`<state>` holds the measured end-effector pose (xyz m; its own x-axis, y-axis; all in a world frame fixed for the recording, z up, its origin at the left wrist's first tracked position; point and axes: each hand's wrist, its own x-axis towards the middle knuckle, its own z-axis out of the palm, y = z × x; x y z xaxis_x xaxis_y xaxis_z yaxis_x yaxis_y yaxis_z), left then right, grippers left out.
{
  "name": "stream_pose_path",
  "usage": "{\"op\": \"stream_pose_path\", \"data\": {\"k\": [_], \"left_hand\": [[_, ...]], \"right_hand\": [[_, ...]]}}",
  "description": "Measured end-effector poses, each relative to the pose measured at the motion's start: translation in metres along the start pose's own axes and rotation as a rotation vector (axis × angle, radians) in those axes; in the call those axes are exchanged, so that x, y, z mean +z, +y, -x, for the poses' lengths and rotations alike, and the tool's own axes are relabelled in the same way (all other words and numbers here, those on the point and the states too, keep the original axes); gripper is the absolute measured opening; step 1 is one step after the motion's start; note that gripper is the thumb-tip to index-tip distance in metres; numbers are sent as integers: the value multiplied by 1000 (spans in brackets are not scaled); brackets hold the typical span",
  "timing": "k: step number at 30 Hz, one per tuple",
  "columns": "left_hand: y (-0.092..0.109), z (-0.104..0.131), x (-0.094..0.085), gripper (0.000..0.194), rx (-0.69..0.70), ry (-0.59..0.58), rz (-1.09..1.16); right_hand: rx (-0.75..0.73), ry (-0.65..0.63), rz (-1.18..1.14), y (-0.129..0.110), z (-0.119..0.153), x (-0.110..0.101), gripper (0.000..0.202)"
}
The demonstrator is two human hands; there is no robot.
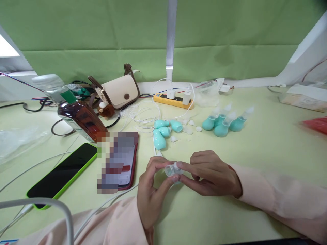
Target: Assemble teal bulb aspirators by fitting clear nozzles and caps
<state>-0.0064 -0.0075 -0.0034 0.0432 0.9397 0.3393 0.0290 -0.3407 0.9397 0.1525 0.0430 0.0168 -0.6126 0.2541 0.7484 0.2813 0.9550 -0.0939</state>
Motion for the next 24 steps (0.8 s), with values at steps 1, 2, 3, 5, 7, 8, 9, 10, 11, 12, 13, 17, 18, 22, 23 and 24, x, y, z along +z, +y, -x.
{"op": "stream_pose_path", "data": {"k": [1,2,3,5,7,8,9,10,11,12,13,17,18,22,23,24], "left_hand": [[0,0,0,15,10,-1,3],[0,-1,0,15,17,-2,5],[0,-1,0,16,20,-2,2],[0,-1,0,16,20,-2,-5],[1,-1,0,17,23,-9,1],[1,0,0,17,25,-13,10],[2,0,0,17,25,-18,18],[2,1,0,17,23,-22,26],[2,1,0,16,25,-24,30],[2,2,0,15,26,-24,31],[2,2,0,15,26,-24,31],[1,1,0,15,33,-16,10],[0,1,0,16,36,-16,3],[0,0,0,18,43,-19,-10],[0,0,0,18,40,-19,-10],[0,0,0,17,39,-15,-6]], "right_hand": [[-8,-1,-7,1,0,0,33],[-4,4,-22,2,0,0,34],[9,12,-46,2,0,1,34],[60,31,-110,0,-2,1,34],[131,42,-165,-4,-4,2,33],[165,48,-181,-6,-5,2,33],[190,53,-189,-8,-5,2,34],[206,60,-192,-10,-5,2,35],[212,68,-194,-10,-5,2,36],[210,76,-193,-11,-4,3,36],[201,81,-192,-10,-4,3,37],[102,34,-162,-4,1,4,39],[77,17,-153,-2,2,5,40],[39,6,-128,2,4,6,41],[44,10,-134,1,4,6,41],[61,13,-148,0,3,6,41]]}}
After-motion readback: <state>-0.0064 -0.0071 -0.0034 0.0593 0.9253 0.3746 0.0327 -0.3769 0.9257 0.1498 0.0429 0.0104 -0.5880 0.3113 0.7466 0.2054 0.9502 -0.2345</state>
